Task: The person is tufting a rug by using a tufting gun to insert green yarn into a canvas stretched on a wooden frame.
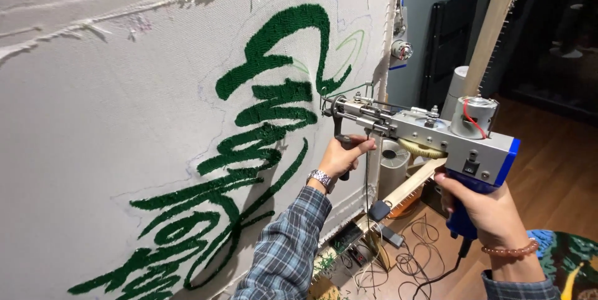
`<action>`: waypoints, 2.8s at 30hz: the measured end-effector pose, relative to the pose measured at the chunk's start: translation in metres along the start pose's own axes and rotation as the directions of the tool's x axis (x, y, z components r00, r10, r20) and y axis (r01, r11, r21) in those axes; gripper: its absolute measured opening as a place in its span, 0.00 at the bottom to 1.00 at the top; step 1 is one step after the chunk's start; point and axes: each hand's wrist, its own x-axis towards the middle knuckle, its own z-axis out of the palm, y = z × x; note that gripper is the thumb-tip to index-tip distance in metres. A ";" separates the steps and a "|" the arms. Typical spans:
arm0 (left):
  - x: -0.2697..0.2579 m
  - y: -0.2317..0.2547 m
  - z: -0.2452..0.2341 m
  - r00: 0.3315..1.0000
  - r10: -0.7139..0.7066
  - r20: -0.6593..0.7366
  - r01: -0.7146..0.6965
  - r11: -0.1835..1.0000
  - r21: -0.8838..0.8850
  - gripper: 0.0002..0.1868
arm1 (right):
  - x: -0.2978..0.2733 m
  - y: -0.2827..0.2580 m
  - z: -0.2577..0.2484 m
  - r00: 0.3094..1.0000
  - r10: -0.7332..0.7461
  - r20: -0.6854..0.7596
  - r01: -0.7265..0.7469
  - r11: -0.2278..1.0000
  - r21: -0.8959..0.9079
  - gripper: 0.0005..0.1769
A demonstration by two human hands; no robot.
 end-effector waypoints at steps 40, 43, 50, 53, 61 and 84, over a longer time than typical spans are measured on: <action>0.060 -0.051 -0.031 0.992 -0.044 -0.120 0.075 0.961 0.266 0.13 | 0.077 0.024 0.016 0.992 -0.036 0.122 0.040 0.999 -0.027 0.08; 0.063 -0.054 -0.032 0.993 -0.010 -0.115 0.039 0.968 0.249 0.10 | 0.076 0.023 0.018 0.996 0.001 0.091 0.000 1.000 -0.012 0.08; 0.047 -0.038 -0.023 0.992 -0.090 -0.092 0.101 0.988 0.118 0.23 | 0.074 0.030 0.010 0.993 -0.038 0.108 0.042 0.998 -0.039 0.07; 0.047 -0.038 -0.019 0.989 -0.111 -0.095 0.105 0.993 -0.062 0.15 | 0.074 0.036 0.008 0.989 -0.079 0.128 0.085 0.995 -0.043 0.14; 0.044 -0.036 -0.021 0.987 -0.131 -0.092 0.124 0.989 -0.080 0.19 | 0.072 0.035 0.010 0.997 0.019 0.073 -0.017 0.999 -0.029 0.09; 0.075 -0.050 -0.053 0.984 -0.080 -0.158 0.062 0.991 -0.115 0.30 | 0.063 0.022 0.067 0.975 -0.218 0.043 0.219 0.976 -0.011 0.09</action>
